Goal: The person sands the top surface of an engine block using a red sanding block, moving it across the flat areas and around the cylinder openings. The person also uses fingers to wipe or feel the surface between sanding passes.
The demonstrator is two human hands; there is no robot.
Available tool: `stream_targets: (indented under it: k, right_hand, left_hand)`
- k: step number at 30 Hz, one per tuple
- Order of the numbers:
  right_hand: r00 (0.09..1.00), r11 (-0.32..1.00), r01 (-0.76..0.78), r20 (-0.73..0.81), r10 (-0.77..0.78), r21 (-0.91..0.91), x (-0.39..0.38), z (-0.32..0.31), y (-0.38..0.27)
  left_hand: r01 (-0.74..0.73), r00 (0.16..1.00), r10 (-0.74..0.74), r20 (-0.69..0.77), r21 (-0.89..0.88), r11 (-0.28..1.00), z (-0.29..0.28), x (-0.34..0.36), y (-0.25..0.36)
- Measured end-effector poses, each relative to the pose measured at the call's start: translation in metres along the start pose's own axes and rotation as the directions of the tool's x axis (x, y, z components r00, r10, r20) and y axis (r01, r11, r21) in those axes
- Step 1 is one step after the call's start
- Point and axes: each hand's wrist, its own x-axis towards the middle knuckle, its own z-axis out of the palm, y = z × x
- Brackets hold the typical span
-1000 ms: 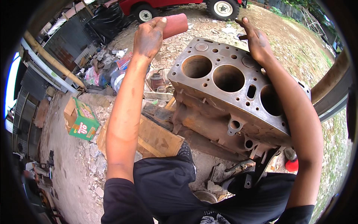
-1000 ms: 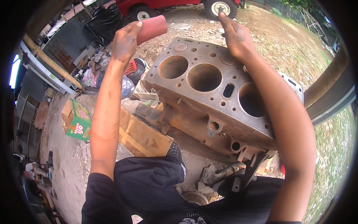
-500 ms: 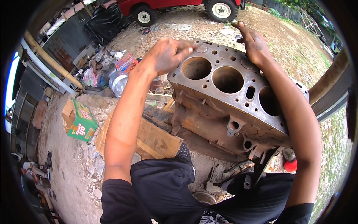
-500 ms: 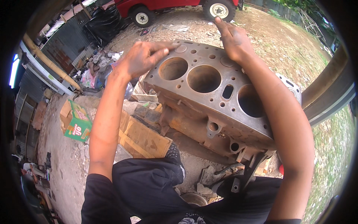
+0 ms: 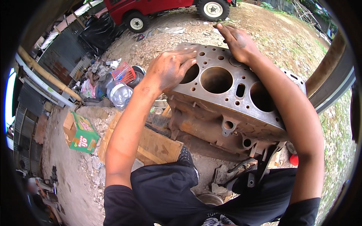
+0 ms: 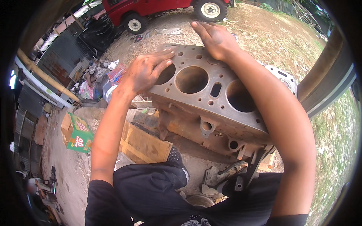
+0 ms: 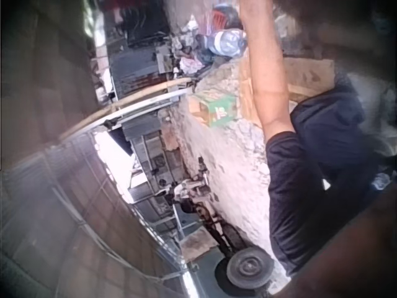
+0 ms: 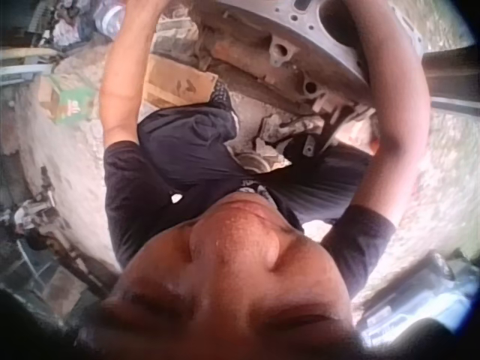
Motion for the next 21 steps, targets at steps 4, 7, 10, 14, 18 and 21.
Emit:
stream_targets:
  k: [4,7,10,14,18,21]
  right_hand:
    - [0.999,0.999,0.029,-0.028,-0.029,0.028,0.001,0.002,0.005]
    - [0.995,0.999,0.046,-0.09,-0.044,0.019,0.001,0.006,0.007]
    - [0.994,0.999,-0.029,-0.109,0.033,0.034,0.003,0.002,0.006]
    - [0.981,0.994,-0.073,-0.173,0.087,0.082,0.001,-0.001,0.01]
    - [0.978,0.997,-0.039,-0.2,0.052,0.065,0.009,0.005,0.012]
    - [0.969,0.997,-0.066,-0.235,0.075,0.045,0.0,0.006,0.011]
  left_hand:
    - [-0.11,0.992,0.1,0.074,0.137,0.985,0.019,0.009,0.02]
    - [-0.116,0.99,0.1,0.101,0.169,0.979,0.02,0.014,0.031]
    - [-0.048,0.981,0.008,0.193,0.204,0.978,0.018,0.033,0.042]
    - [-0.026,0.966,-0.022,0.256,0.181,0.983,0.007,0.005,0.066]
    - [0.05,0.945,-0.141,0.296,0.295,0.954,0.011,0.043,0.059]
    - [-0.03,0.959,-0.102,0.263,0.453,0.891,0.028,0.038,0.069]
